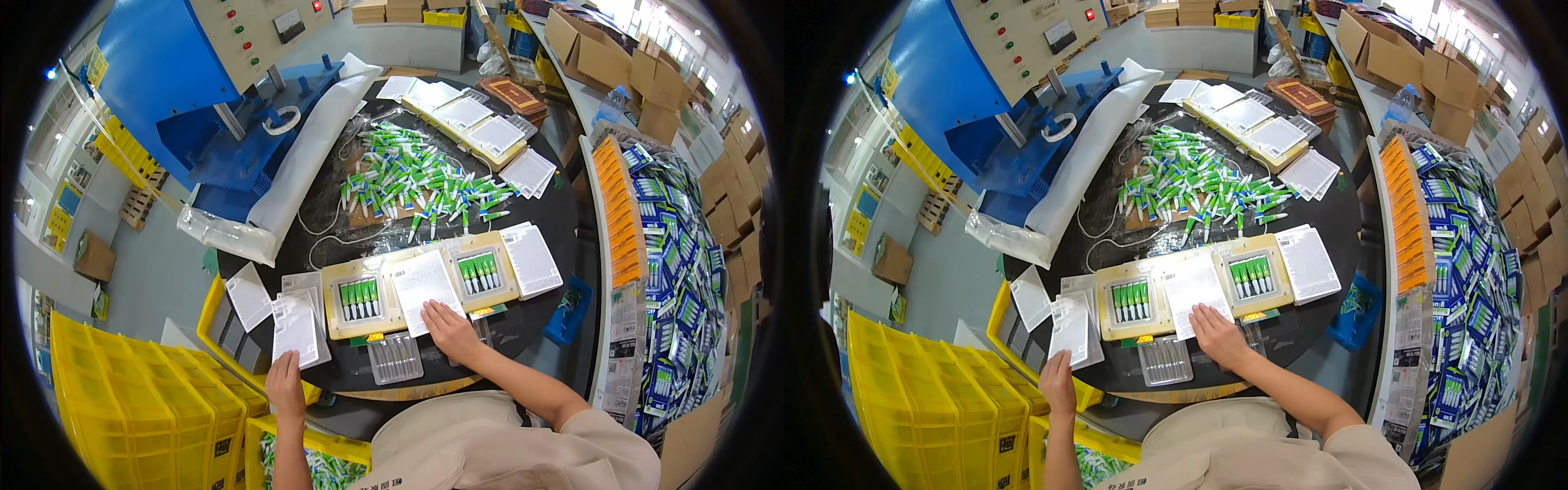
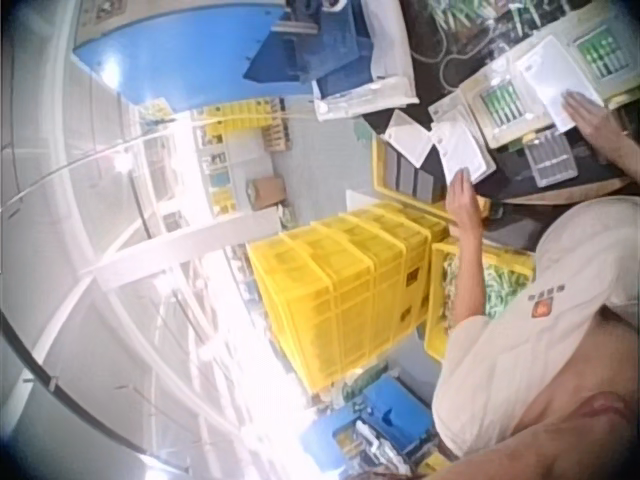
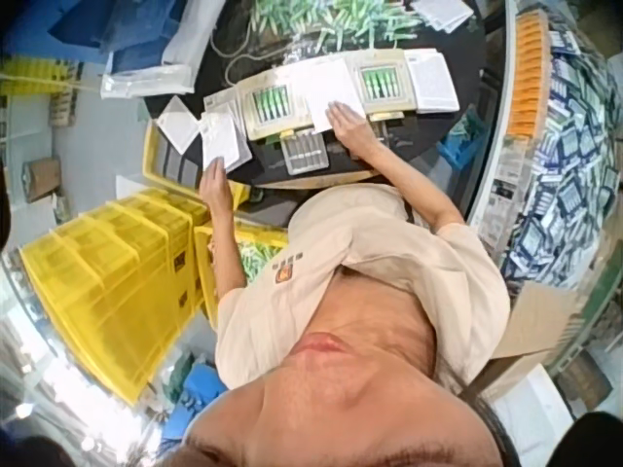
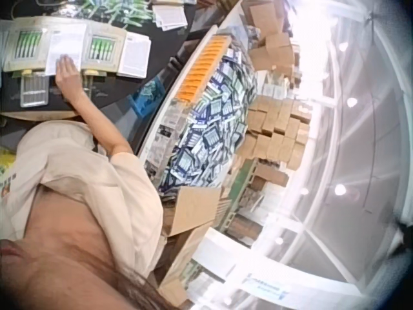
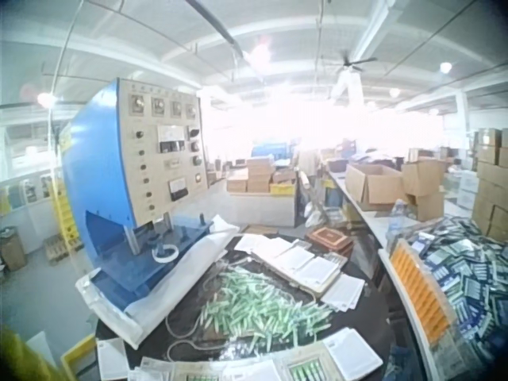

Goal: The person repeatedly picks green cylindrical batteries from a pile and places them into slots on a wooden fixture. They then cover the fixture with white paper sheets and clear plastic trays, and move the assembled unit to a nearby box. The cycle repeats with new batteries and trays.

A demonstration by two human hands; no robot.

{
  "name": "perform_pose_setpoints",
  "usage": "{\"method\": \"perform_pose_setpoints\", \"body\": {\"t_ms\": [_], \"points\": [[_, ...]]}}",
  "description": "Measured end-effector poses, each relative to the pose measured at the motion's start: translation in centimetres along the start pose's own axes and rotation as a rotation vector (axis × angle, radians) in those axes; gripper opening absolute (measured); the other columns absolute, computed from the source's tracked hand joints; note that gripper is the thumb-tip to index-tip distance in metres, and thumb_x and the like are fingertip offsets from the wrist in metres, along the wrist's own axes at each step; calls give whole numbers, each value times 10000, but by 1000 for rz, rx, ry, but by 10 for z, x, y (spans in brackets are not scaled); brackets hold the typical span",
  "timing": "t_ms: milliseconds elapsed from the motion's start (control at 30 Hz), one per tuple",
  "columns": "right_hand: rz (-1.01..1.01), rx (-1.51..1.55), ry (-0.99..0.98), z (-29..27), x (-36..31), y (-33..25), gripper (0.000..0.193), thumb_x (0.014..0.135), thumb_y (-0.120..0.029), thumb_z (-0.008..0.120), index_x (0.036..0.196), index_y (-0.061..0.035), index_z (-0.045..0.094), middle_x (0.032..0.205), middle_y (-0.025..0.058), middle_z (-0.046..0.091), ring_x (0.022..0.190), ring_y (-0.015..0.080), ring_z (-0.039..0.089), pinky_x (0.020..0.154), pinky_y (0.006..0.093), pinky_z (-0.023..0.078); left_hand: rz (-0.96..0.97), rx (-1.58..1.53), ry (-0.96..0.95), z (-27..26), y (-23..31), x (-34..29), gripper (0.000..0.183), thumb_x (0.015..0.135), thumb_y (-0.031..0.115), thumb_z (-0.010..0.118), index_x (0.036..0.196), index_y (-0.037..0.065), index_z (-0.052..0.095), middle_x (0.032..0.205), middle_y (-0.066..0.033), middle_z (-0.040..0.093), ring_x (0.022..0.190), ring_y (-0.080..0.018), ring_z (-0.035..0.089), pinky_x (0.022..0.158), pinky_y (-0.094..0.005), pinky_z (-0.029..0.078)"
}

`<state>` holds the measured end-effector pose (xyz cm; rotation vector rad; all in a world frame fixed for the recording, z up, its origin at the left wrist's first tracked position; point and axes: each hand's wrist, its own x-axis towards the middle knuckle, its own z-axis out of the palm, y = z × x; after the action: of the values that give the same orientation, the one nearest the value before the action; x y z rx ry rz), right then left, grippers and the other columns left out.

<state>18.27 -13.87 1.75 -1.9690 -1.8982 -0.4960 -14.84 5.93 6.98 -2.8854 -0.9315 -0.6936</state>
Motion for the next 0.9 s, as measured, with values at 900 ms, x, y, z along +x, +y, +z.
{"method": "perform_pose_setpoints", "body": {"t_ms": [900], "points": [[299,-280,-597,-78,-120,160,504,971,-91,485,1458,37,463,1534,260,450,1443,361,439,1194,458,356,294,-164,-176,95,70,45,434,972,221,613,1378,68,599,1471,-164,550,1389,-301,504,1176,-482,360]]}}
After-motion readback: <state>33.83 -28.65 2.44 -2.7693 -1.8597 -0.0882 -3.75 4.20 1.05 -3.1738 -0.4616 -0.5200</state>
